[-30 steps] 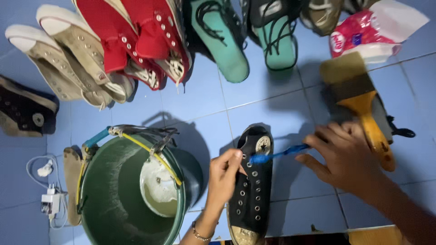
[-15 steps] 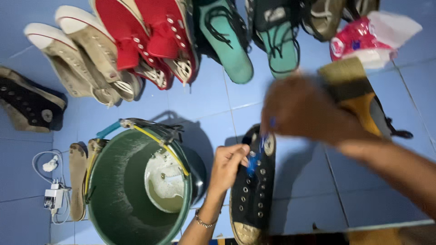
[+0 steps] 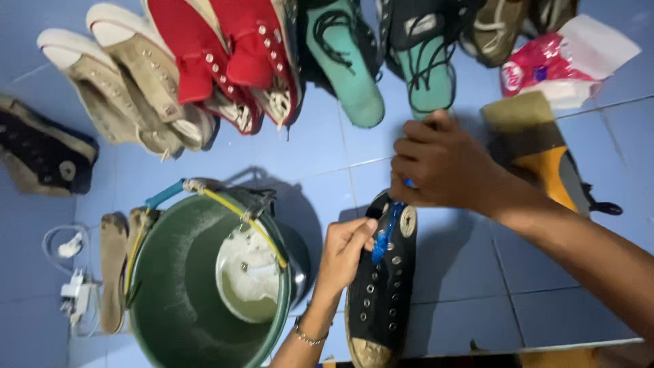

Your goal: The person cleans a black canvas shoe by hand using a toothbrush and soapy water from a green bucket, repeatedly dipping the brush and scrubbing the canvas and the rubber parts.

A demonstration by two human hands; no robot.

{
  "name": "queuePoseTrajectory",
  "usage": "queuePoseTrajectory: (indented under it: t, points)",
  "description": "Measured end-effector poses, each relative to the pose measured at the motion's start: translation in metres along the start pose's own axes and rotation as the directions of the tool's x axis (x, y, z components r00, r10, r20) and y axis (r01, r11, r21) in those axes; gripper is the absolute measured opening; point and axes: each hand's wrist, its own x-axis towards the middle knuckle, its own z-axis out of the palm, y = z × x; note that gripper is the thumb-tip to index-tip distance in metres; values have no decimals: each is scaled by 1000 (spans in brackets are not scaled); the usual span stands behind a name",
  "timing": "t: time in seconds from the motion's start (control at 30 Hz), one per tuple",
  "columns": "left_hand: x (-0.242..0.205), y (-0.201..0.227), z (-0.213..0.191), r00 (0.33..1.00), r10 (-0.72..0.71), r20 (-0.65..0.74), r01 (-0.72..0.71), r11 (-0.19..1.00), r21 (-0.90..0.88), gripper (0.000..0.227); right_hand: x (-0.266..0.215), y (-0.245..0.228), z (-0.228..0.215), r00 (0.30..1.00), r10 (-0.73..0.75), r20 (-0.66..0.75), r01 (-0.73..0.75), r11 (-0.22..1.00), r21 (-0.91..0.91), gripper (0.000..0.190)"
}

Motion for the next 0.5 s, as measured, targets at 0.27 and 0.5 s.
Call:
queuePoseTrajectory:
  t: [0.27,0.5]
  points:
    - [6,-4,4,998,-55,-30,54,997,-49,45,14,20,-23,983,122,137,-130,990,50,32]
    - [-3,-6,2,998,-30,-53,32,999,35,40,-7,41,-4,967,97,234,-3,929,-369,39]
